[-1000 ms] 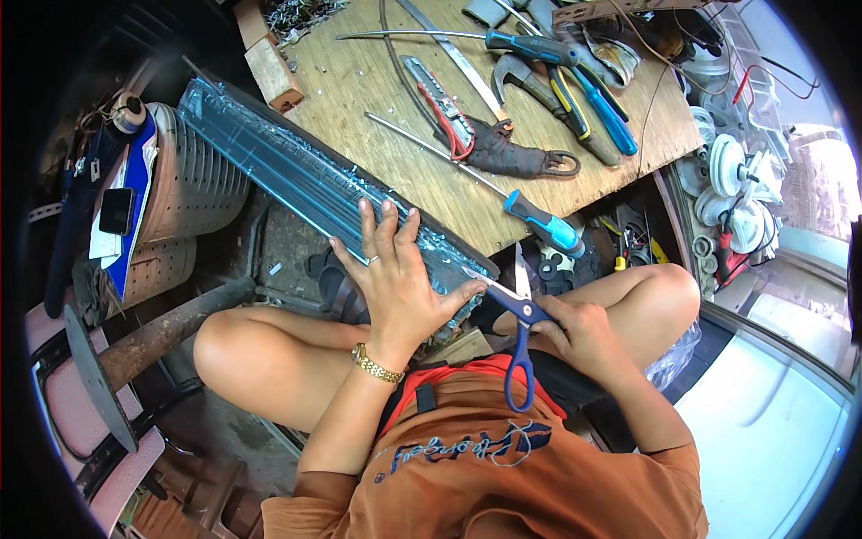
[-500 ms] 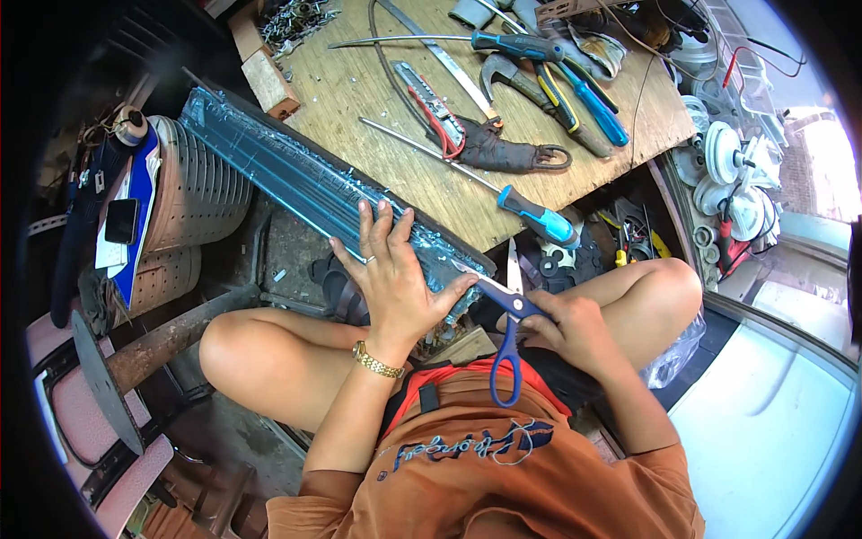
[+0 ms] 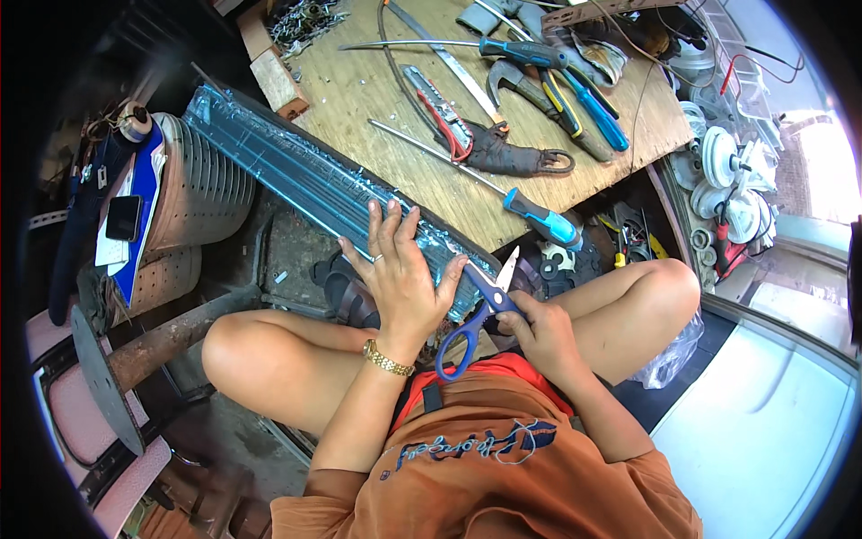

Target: The person uses a screwdriver and scissors to repair a blue metal appliance component, prying off metal clips and trimming internal elements by hand while sitting on the floor.

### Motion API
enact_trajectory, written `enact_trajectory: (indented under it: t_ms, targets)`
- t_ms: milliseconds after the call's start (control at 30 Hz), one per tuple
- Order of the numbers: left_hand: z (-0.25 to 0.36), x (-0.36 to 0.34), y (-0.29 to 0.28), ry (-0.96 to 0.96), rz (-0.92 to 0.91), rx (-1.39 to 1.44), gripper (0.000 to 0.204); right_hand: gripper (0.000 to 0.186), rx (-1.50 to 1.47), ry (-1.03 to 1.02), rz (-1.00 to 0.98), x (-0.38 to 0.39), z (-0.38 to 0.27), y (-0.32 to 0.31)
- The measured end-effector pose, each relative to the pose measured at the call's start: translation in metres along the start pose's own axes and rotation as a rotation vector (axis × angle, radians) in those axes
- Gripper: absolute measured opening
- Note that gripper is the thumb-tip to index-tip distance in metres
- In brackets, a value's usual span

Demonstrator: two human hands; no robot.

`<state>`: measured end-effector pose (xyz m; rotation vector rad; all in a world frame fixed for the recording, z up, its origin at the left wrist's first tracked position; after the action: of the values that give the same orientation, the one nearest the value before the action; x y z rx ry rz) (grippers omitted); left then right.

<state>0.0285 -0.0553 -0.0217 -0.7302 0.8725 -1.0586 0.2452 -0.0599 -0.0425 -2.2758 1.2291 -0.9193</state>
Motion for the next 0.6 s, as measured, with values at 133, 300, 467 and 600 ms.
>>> enact_trajectory:
  t_ms: [133,300,467,600]
  targets:
    - [-0.002,0.001,0.0,-0.008,0.017,0.007,0.08,0.025,-0.159,-0.027,-0.093,-0.003,0.011,0.008]
    - [-0.001,0.003,-0.001,0.014,0.04,0.02,0.077,0.036,-0.804,0.192,-0.422,-0.01,0.036,0.023]
    - [-0.001,0.004,-0.004,0.038,0.046,0.03,0.075,0.04,-0.412,0.061,-0.076,-0.005,0.031,0.013]
    - [-0.003,0.004,-0.005,0.054,0.034,0.0,0.075,0.041,-0.215,0.076,-0.018,-0.001,0.001,-0.004]
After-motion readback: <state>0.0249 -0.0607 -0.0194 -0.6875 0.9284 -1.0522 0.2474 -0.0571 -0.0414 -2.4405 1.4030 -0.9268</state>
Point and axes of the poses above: each hand's wrist, its own x-axis away from the middle knuckle, its own y-axis out of the palm, z = x × y, the point moved 8 cm from there along -x, towards the middle knuckle
